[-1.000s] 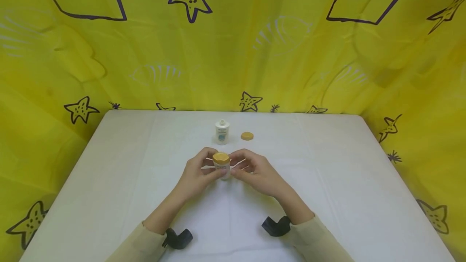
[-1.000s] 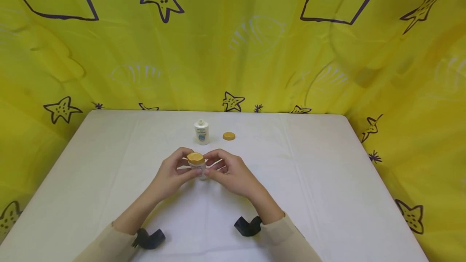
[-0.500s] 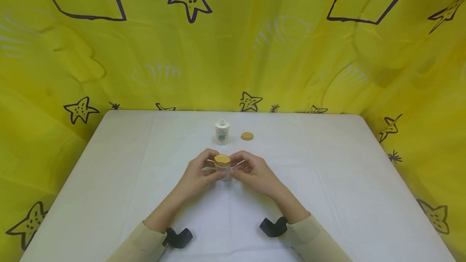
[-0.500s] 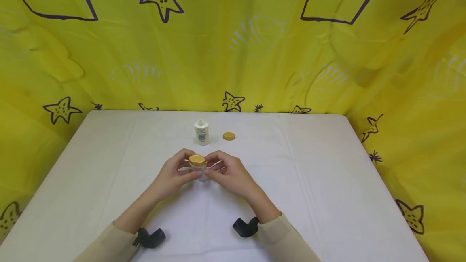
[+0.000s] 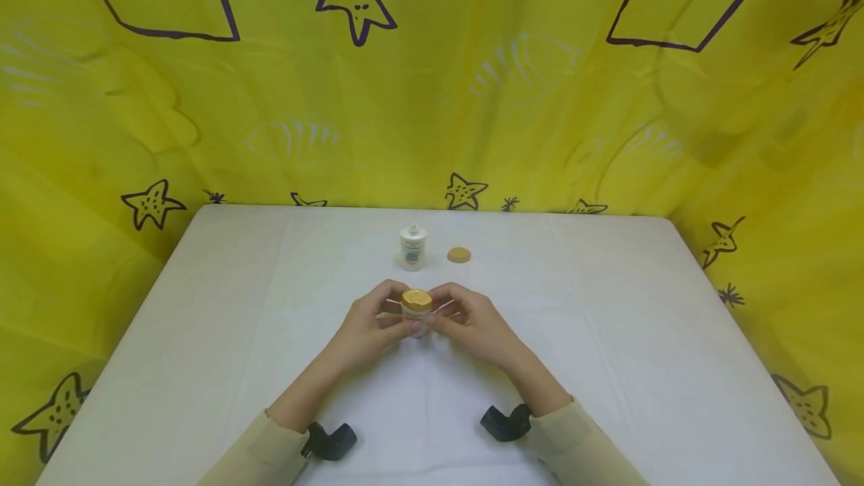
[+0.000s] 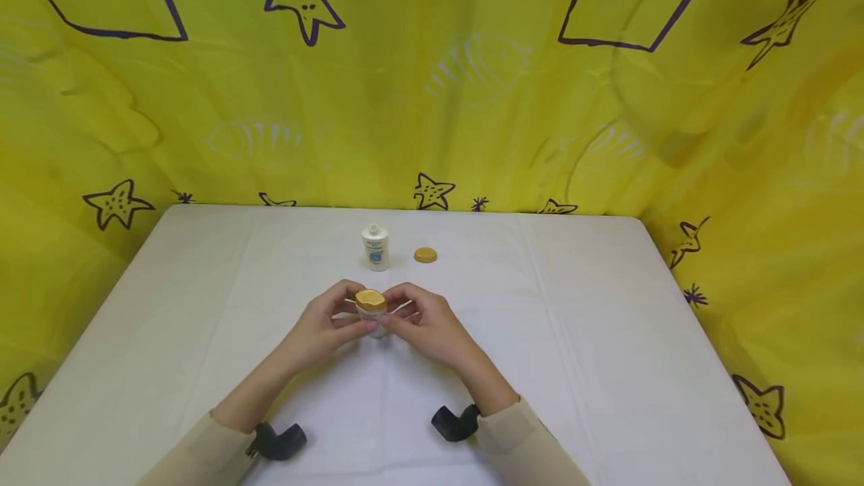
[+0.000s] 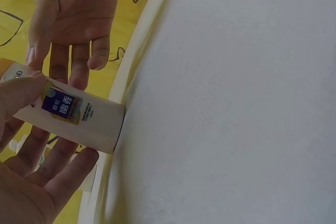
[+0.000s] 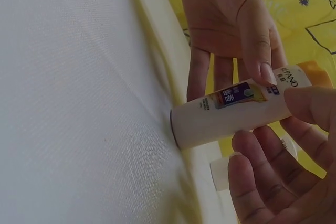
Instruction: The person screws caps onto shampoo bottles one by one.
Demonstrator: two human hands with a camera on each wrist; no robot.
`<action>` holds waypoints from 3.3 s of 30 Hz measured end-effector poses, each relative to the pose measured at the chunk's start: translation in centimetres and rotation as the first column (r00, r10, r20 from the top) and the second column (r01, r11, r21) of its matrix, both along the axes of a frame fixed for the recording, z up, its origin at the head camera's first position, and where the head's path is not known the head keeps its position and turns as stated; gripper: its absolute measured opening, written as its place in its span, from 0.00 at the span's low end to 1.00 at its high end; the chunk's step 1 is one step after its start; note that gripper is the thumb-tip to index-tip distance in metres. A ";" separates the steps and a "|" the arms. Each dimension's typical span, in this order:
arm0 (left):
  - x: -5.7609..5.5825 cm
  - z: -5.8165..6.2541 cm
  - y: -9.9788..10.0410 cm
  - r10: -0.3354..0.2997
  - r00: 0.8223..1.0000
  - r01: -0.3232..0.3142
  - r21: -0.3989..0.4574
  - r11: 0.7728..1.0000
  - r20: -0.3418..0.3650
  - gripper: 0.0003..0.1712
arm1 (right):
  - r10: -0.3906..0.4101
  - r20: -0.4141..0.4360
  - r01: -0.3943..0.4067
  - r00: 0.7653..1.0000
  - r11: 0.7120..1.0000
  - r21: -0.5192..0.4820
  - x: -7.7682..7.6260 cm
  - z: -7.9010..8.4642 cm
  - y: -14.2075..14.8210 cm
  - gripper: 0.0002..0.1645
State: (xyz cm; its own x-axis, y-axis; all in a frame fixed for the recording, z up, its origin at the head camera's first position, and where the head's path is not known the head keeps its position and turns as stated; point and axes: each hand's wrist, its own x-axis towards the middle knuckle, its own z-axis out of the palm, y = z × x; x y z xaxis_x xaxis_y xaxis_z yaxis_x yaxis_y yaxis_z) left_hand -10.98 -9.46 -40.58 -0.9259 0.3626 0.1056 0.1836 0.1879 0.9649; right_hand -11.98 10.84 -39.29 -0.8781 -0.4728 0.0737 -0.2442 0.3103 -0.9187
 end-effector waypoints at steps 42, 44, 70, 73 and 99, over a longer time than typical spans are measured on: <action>-8.4 -3.3 -3.1 0.111 0.992 -0.104 -0.124 0.987 0.054 0.39 | -0.156 -0.222 0.246 0.963 0.847 0.472 -10.0 -2.9 3.2 0.33; -8.8 -3.4 -2.9 0.104 0.993 -0.097 -0.119 0.988 0.050 0.38 | -0.158 -0.212 0.245 0.964 0.837 0.489 -10.3 -3.1 3.0 0.32; -10.8 -4.5 -0.7 0.086 0.996 -0.083 -0.177 0.981 0.012 0.20 | -0.258 -0.143 0.294 0.956 0.868 0.400 -11.5 -5.0 3.0 0.14; -10.4 -4.5 -0.9 0.090 0.996 -0.091 -0.185 0.979 -0.013 0.20 | -0.277 -0.127 0.305 0.952 0.886 0.350 -11.0 -4.7 2.8 0.15; -3.8 4.2 -3.3 -0.014 0.985 -0.007 -0.124 0.992 -0.170 0.18 | -0.229 -0.281 0.223 0.932 0.973 -0.052 -2.7 5.2 1.5 0.16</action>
